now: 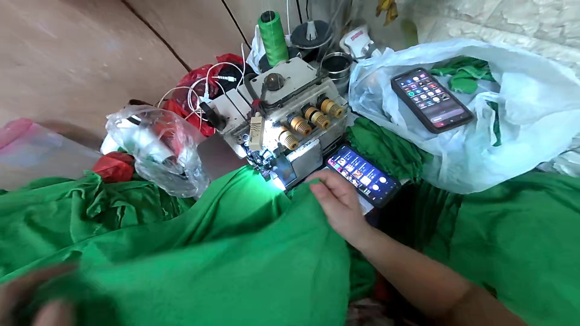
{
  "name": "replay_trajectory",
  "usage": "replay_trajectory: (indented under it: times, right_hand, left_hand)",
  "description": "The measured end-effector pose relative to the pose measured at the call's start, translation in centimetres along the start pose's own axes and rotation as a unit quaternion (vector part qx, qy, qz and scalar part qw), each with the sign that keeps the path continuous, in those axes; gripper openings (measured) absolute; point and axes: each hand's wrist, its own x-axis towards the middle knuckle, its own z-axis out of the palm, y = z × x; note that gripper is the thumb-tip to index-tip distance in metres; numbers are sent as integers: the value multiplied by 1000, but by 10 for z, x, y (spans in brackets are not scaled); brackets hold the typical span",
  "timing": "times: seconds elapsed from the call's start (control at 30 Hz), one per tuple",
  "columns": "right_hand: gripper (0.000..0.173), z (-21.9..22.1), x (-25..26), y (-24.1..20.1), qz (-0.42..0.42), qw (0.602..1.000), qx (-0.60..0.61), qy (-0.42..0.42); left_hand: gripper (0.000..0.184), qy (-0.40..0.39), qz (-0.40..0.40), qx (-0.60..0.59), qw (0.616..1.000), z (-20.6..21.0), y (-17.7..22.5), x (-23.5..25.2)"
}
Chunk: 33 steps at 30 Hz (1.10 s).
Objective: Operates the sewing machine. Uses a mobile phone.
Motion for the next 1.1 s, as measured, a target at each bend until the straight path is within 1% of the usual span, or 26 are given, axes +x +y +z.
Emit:
replay_trajectory:
  times: [0.03,0.07,0.1,0.13,0.17,0.2,0.23,0.27,0.3,0.33,0.4,0.43,0.5,0.53,0.6,0.67,0.83,0.9,0.93,0.97,1.0,1.07,1.1]
  right_hand:
    - [23,9,2,7,-7,1000,1,2]
    - [23,17,3,10,-18,1000,1,0]
    - [23,23,2,11,-33,999,-1,-8]
    - [24,28,0,9,-51,998,-5,-22]
    - [25,31,-3,6,-69,997,-9,-40]
    - [26,32,-6,3,-85,995,-16,-59]
    - [26,29,-10,1,-98,992,-25,-74]
    - [25,24,-14,0,-108,990,-38,-83]
    - [24,14,-17,-1,-110,988,-59,-85]
    - [23,2,-22,0,-103,987,-89,-85]
    - [22,-33,-34,1,-68,977,-190,-75]
    - [22,-54,-41,3,-54,961,-262,-64]
    - [24,-96,-55,8,-37,916,-396,-45]
    - [24,-114,-60,8,-30,895,-444,-39]
    - [25,-140,-66,7,-17,864,-503,-31]
    - [28,-151,-68,6,-15,845,-533,-34]
    - [33,-152,-66,14,6,821,-567,-66]
    - [34,-148,-62,14,8,827,-556,-78]
    - [35,-142,-59,11,4,842,-533,-80]
    - [34,-131,-56,6,-1,867,-492,-81]
    - [33,-118,-53,0,-2,899,-429,-88]
    - [40,-82,-49,-11,22,960,-248,-132]
    - [47,-60,-47,-13,45,975,-145,-162]
  left_hand:
    - [33,1,7,67,998,15,6,21]
    - [33,6,30,83,996,35,24,39]
    - [34,1,56,50,997,57,48,51]
    - [39,-10,80,-7,997,82,74,58]
    - [46,-32,99,-67,992,106,100,61]
    - [54,-56,116,-121,984,128,119,62]
    - [55,-73,122,-166,976,146,132,61]
    - [47,-83,123,-202,968,158,137,61]
    - [34,-91,121,-231,961,164,137,63]
    - [25,-97,117,-252,956,165,133,64]
    - [22,-102,107,-272,951,157,122,64]
    - [23,-100,104,-270,952,153,118,63]
    - [25,-90,102,-250,959,147,112,59]
    - [26,-87,106,-238,962,145,110,58]
    - [24,-75,110,-220,966,142,108,59]
    - [21,-63,106,-218,968,142,108,61]
    - [22,-46,95,-224,969,141,115,63]
    - [23,-33,87,-222,971,143,116,62]
    - [23,-31,82,-224,971,144,116,61]
    - [23,-32,81,-230,969,146,116,60]
    - [23,-38,84,-240,966,148,119,60]
    - [24,-57,106,-261,958,153,130,62]
    - [24,-65,120,-264,955,154,137,64]
